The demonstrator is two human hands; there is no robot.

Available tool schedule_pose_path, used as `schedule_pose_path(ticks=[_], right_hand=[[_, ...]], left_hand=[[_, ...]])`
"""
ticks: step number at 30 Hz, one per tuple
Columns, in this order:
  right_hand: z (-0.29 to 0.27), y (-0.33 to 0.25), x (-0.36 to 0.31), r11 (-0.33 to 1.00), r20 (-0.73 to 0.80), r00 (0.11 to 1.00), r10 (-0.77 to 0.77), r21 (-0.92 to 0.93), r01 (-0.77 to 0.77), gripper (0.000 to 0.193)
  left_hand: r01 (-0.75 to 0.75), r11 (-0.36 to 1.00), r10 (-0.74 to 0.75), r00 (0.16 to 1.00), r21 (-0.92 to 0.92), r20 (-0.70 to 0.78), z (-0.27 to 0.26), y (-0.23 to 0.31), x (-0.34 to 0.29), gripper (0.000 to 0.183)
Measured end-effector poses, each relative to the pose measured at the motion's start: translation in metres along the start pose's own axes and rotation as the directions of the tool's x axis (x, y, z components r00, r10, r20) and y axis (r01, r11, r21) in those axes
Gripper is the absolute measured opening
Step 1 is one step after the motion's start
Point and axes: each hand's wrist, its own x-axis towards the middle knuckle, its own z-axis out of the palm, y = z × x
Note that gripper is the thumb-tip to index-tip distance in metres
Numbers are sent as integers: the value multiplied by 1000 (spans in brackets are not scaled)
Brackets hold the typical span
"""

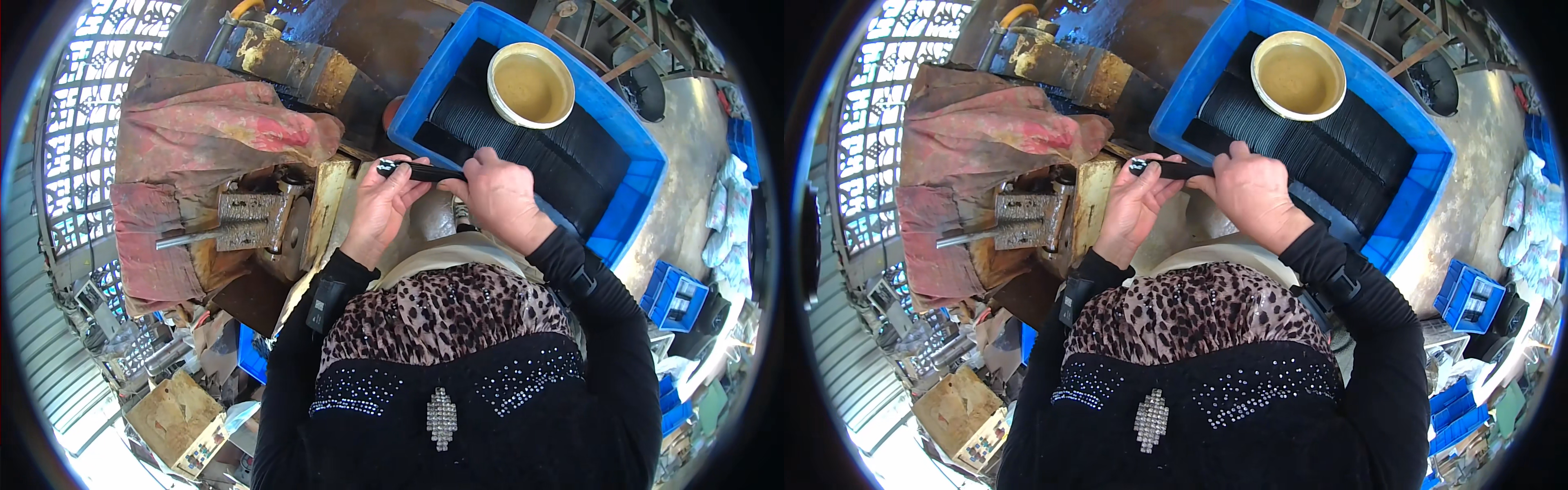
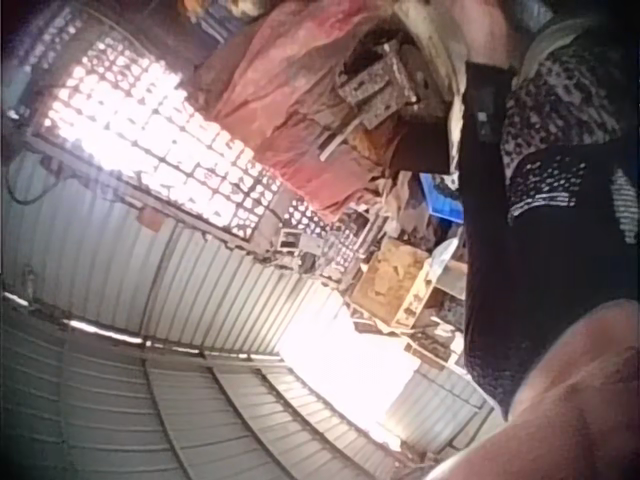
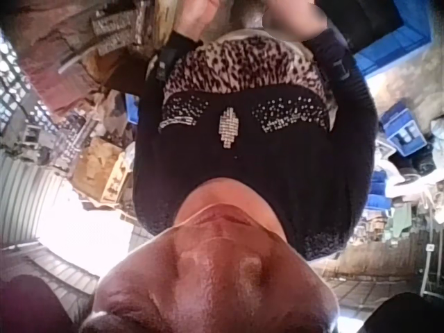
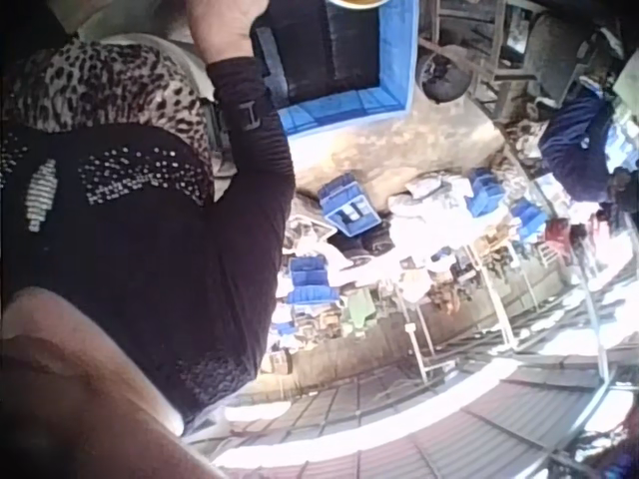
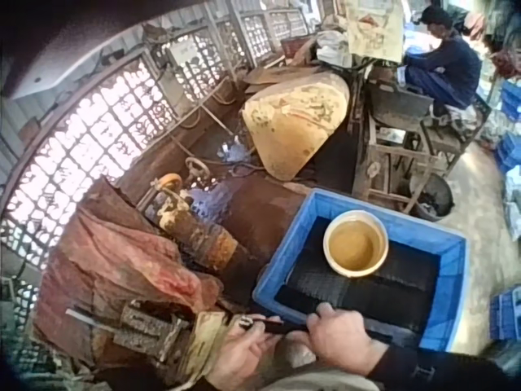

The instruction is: The person picks up metal pieces from a blue bin, holds them against a grinding wheel, and then dips them into a bowl of liquid before stacking them in a separate blue bin.

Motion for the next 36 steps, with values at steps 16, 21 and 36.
schedule_pose_path(ticks=[16, 21, 36], right_hand=[[-30, 85, -15, 991, 126, 984, 124, -64, -116, 25], [-22, 143, -17, 814, 255, 837, 484, -482, -325, 20], [-59, 145, -19, 906, 219, 921, 323, -351, -234, 23]], left_hand=[[-209, 895, 230, 973, 394, -5, -7, 24, -4, 33], [-423, 388, 638, 764, 818, 93, -49, 43, -16, 26], [-163, -259, 764, 569, 952, 305, -84, 53, -18, 26]])
